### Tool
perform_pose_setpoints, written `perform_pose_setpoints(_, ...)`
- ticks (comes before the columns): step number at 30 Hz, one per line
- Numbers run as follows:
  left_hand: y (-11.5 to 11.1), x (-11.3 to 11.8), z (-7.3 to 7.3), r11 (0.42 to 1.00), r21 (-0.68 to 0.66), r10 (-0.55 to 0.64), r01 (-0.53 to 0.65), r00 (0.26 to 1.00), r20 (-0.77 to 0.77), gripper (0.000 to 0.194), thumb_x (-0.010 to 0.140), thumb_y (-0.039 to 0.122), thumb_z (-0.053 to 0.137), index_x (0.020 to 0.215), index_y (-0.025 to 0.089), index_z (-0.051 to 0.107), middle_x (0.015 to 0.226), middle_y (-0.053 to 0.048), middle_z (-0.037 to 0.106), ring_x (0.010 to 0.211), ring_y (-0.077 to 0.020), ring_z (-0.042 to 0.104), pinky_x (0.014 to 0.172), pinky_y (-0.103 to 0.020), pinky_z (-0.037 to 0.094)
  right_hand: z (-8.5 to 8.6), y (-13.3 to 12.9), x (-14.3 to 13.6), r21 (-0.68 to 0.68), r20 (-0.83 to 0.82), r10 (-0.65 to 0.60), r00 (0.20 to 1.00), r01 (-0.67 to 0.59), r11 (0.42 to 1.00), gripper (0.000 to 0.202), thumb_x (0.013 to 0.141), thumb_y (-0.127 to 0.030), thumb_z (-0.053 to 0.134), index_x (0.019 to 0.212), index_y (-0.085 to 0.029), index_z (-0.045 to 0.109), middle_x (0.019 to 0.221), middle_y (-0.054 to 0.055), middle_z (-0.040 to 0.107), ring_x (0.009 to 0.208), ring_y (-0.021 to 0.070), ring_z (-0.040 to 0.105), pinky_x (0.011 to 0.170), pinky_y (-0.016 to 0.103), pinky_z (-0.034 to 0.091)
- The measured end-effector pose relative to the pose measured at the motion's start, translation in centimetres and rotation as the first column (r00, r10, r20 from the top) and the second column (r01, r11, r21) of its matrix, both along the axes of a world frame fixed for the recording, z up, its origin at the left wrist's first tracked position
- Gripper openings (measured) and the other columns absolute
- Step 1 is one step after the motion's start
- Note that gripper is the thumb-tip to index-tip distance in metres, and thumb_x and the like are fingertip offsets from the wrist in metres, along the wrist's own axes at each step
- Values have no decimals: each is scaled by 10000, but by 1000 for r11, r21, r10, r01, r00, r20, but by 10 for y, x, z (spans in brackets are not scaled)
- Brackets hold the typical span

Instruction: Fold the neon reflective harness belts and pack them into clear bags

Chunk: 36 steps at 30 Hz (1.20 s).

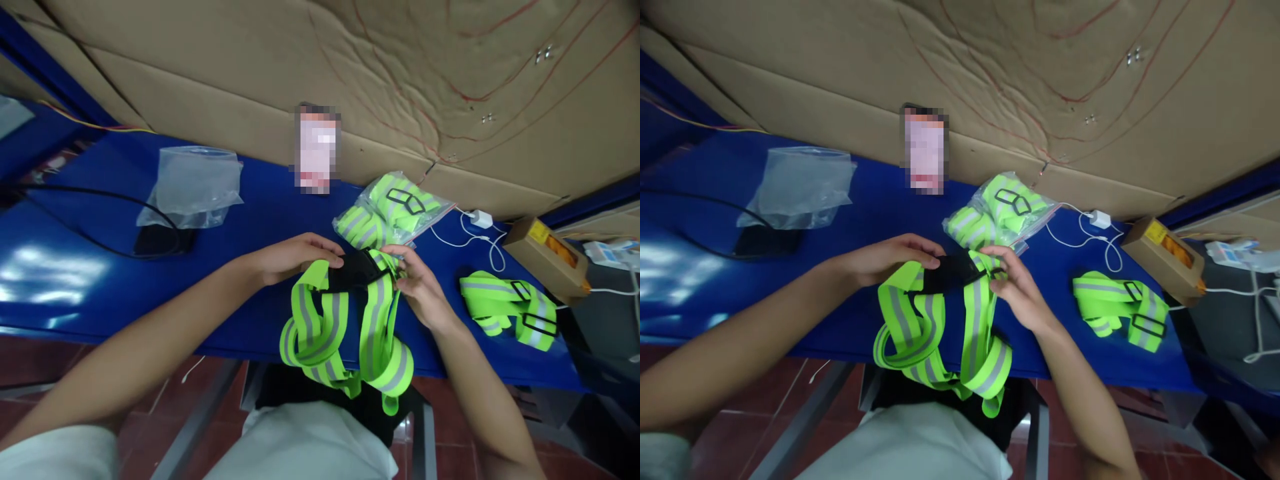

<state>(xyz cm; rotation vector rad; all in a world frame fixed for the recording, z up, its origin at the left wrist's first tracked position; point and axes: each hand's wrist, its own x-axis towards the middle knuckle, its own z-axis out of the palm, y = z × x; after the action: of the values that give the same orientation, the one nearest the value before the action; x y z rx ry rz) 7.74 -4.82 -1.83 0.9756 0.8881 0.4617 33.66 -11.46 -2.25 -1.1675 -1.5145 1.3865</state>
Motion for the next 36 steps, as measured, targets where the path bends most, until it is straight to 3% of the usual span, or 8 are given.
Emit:
perform_pose_setpoints(5,3,-4,-1,997,-47,-57,58,998,13,252,628,281,898,851,193,819,749,-22,757,593,-127,620,555,-219,463,1,9,7,-320,-222,-103,970,28,947,438,785,-425,524,1120,-205,699,879,36,731,702,205,683,663,340,570)
perform_pose_setpoints(13,0,-3,-1,965,171,-187,201,978,-93,248,741,354,824,952,225,828,943,-38,788,837,-177,687,728,-241,514,9,7,17,161,180,-108,978,79,984,290,992,-397,546,1156,-262,744,1137,32,765,1078,206,703,959,338,531)
perform_pose_setpoints(19,-14,-3,21,833,446,-283,327,945,-166,324,854,415,727,1103,209,754,1002,-34,758,914,-196,692,791,-264,511,20,-1,12,262,439,101,893,-235,936,367,870,-387,768,1206,-256,698,1125,26,763,1010,224,728,878,331,566)
perform_pose_setpoints(22,-35,-4,47,694,611,-277,379,925,-259,417,884,448,704,1248,246,676,1165,-54,714,1071,-223,666,924,-313,513,35,-17,7,527,496,-95,863,-212,823,202,927,-212,654,1119,-261,691,1084,27,761,991,215,727,882,353,560)
perform_pose_setpoints(26,-71,2,73,456,835,-40,307,945,-325,468,847,413,755,1272,270,621,1323,-81,611,1246,-256,584,1074,-365,466,51,-40,6,812,467,-363,806,-228,536,334,877,-99,586,1128,-306,664,1213,47,740,1106,255,707,904,436,550)
perform_pose_setpoints(29,-94,12,76,322,905,125,280,934,-334,462,842,435,753,1247,280,595,1335,-97,587,1242,-279,590,1058,-406,492,52,-51,6,863,441,-485,755,-207,461,249,871,-153,620,1056,-316,658,1174,49,758,1038,263,730,830,444,560)
perform_pose_setpoints(32,-108,18,70,282,920,201,272,921,-333,440,868,427,724,1253,287,563,1328,-102,587,1197,-280,618,1002,-428,524,47,-57,5,900,384,-551,741,-167,402,255,855,-146,621,1048,-312,623,1143,53,765,993,257,739,771,423,554)
perform_pose_setpoints(36,-112,21,61,370,894,139,250,937,-320,338,893,383,705,1183,265,576,1261,-82,599,1141,-242,641,968,-394,539,49,-65,3,898,411,-557,721,-216,382,371,819,-78,558,1127,-283,584,1178,70,742,1044,263,708,828,427,524)
